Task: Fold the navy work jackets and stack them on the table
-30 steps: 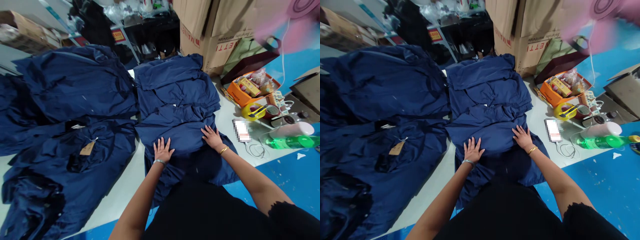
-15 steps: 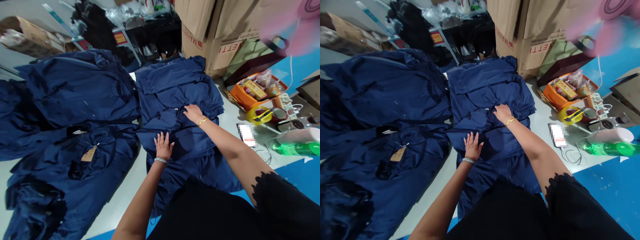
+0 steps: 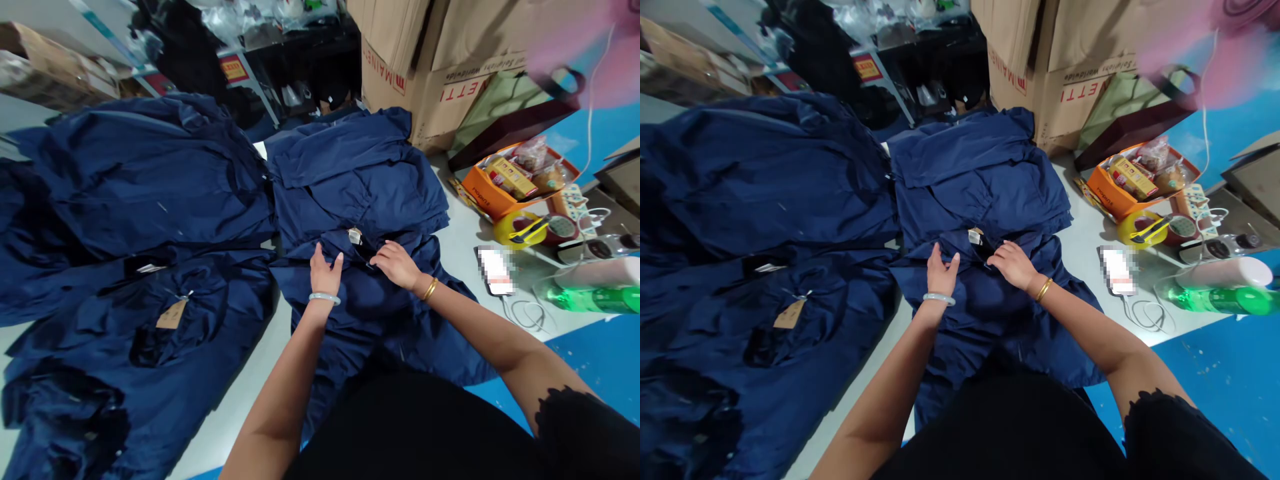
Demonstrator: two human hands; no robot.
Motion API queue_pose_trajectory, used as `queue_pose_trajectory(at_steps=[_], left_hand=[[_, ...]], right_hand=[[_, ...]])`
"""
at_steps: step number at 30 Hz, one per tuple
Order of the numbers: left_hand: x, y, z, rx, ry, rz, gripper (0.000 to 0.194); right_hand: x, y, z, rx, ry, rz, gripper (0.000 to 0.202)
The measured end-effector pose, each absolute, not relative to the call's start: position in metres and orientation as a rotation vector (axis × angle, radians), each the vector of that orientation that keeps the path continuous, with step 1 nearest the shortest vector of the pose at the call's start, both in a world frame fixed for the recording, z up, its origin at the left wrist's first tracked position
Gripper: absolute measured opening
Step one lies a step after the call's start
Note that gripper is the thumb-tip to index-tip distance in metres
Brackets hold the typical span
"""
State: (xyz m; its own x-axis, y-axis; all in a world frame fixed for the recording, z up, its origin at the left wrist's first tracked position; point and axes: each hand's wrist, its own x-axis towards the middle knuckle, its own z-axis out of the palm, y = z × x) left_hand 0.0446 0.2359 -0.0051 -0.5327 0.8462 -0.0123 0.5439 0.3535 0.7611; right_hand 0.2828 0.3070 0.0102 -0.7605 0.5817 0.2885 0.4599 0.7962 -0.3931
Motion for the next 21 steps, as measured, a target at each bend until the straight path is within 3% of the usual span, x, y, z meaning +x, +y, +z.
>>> queue_pose_trajectory(at_steps=[3,6,10,14,18,21], left_hand=[[0.060,0.248,0.000,0.986,2.274,1.033,0.116],[0.070,0.249,-0.006,0.909,2.272,1.031,0.130],[0.065,0.236,-0.024,0.903,2.220,1.099,0.127],[0.056,0.215,-0.037,0.870,2.108,1.183,0.123],[0.054,0.198,-0.041,0.831,1.977,1.189,0.123],[0.054,0.192,-0.047,0.859,1.969,1.167,0.121]], right_hand=[[0.292,0.289,-0.002,-0.694,-2.653,0.399,0.029],[0.298,0.278,-0.012,-0.622,-2.711,0.421,0.027],[0.296,0.272,-0.015,-0.794,-2.704,0.506,0.032],[0.281,0.273,-0.005,-1.131,-2.687,0.538,0.051],[0.267,0.274,0.003,-1.212,-2.804,0.508,0.066],[0.262,0.273,0.000,-1.189,-2.870,0.508,0.065]])
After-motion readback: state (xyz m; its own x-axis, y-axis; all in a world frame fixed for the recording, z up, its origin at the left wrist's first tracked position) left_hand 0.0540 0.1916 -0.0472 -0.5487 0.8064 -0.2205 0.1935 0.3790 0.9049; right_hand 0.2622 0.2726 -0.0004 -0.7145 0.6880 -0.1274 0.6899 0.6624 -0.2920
